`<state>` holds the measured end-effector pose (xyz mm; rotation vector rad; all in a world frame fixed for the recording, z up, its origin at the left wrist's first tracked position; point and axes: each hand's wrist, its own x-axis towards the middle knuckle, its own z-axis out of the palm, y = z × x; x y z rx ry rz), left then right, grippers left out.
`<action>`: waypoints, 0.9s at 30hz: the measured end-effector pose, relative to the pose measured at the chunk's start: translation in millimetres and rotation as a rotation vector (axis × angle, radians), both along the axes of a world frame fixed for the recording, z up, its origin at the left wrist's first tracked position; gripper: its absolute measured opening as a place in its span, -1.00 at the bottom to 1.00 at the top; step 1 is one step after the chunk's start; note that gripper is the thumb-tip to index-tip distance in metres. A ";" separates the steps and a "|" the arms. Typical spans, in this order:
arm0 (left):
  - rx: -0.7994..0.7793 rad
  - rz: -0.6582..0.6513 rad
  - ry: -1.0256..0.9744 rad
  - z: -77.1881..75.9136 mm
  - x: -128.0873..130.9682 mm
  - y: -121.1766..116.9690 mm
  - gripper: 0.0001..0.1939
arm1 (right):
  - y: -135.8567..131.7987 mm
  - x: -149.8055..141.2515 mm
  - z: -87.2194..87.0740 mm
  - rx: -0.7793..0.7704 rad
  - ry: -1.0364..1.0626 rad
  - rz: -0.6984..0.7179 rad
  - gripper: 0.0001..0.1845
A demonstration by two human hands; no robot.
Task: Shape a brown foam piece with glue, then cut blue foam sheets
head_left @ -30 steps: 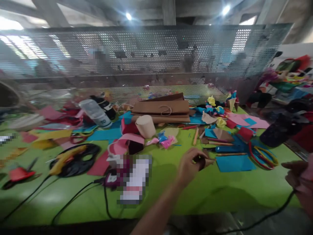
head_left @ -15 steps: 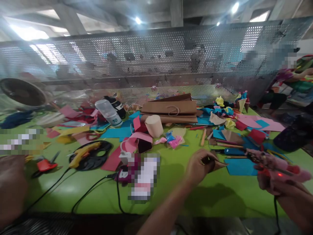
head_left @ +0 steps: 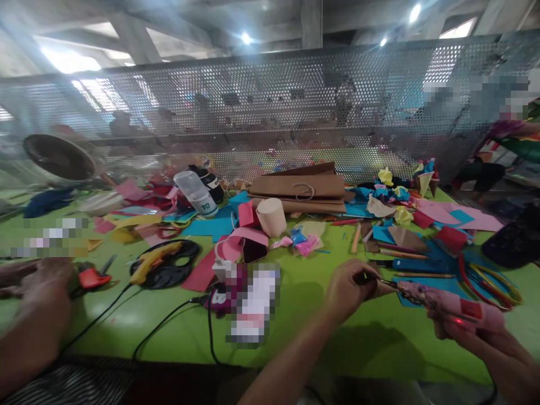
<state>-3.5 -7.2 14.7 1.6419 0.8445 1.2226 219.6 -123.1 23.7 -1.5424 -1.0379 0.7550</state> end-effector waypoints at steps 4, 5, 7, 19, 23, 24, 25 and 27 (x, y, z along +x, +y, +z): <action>-0.007 -0.001 0.004 -1.8 -0.1 -0.1 -0.82 | -2.1 -1.3 4.2 -0.059 -0.025 0.095 -0.54; -0.009 -0.006 0.005 -1.2 -0.2 -0.3 -0.82 | -1.7 0.1 5.6 -0.063 -0.031 0.113 -0.54; -0.009 -0.009 0.002 0.7 -0.3 -0.7 -0.82 | 0.1 3.9 6.7 -0.060 -0.042 0.132 -0.54; 0.001 0.002 -0.033 0.3 -0.9 -0.9 -0.87 | 11.2 32.1 -10.0 -0.066 -0.184 0.256 -0.64; -0.005 0.008 -0.023 0.5 -0.1 -0.5 -0.91 | 10.8 36.9 -11.4 -0.079 -0.185 0.261 -0.62; -0.009 0.008 -0.020 1.0 0.0 -0.6 -0.90 | 10.5 36.9 -11.2 -0.080 -0.179 0.254 -0.62; -0.011 0.009 -0.018 1.5 0.1 -0.7 -0.90 | 10.1 36.2 -10.5 -0.079 -0.173 0.245 -0.62; -0.011 0.010 -0.012 1.9 0.0 -1.1 -0.88 | 9.5 32.7 -8.1 -0.059 -0.152 0.213 -0.63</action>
